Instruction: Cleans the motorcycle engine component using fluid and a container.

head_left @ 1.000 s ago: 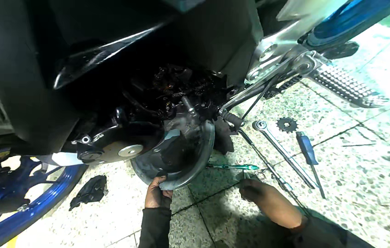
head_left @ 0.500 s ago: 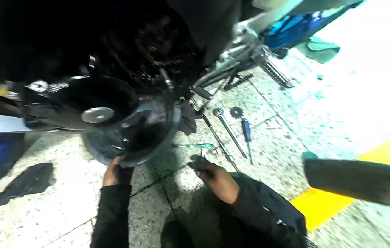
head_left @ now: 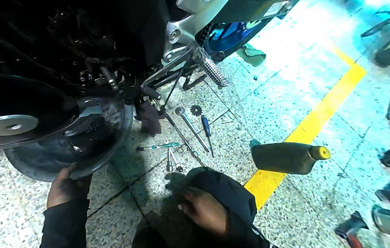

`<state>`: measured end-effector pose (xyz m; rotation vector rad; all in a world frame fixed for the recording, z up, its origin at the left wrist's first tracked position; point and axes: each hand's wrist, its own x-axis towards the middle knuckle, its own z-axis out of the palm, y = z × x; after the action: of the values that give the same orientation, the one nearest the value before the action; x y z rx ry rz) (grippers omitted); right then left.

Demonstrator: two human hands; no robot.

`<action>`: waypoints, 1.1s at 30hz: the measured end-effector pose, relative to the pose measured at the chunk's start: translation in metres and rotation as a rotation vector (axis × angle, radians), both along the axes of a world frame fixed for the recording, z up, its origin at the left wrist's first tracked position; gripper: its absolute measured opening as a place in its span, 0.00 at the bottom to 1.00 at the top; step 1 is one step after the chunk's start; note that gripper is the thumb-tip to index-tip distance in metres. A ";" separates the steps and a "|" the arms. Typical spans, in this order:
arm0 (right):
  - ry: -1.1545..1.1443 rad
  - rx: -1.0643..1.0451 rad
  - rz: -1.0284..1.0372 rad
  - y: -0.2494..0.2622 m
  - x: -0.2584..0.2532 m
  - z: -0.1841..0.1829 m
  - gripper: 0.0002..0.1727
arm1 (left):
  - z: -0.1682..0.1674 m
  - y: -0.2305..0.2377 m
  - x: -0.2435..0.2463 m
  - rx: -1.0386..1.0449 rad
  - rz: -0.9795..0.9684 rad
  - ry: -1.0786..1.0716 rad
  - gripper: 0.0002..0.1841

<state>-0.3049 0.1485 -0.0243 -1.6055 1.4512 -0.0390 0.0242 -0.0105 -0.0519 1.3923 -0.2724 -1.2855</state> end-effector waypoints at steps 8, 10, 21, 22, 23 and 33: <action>-0.029 -0.156 -0.090 0.023 -0.005 0.011 0.24 | 0.018 0.010 0.003 0.158 -0.012 0.038 0.28; -0.020 -0.183 -0.107 0.025 -0.015 0.021 0.24 | 0.035 0.036 0.006 0.231 -0.104 -0.006 0.32; -0.162 -0.284 -0.323 -0.003 -0.073 0.051 0.28 | 0.227 0.158 -0.011 -0.413 -0.604 -0.700 0.27; -0.221 -0.241 -0.379 -0.020 -0.061 0.054 0.28 | 0.199 0.141 -0.005 -0.255 -0.490 -0.742 0.26; -0.267 -0.210 -0.420 -0.041 -0.047 0.058 0.27 | 0.168 0.121 0.005 -0.093 -0.374 -0.746 0.26; -0.865 0.125 -1.000 -0.179 0.126 -0.024 0.24 | 0.008 -0.047 0.087 0.419 -0.076 -0.546 0.42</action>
<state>-0.1791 -0.0304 -0.0486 -0.4735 1.3305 -1.0478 0.1115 -0.0579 -0.0438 2.1065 -0.4442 -1.0339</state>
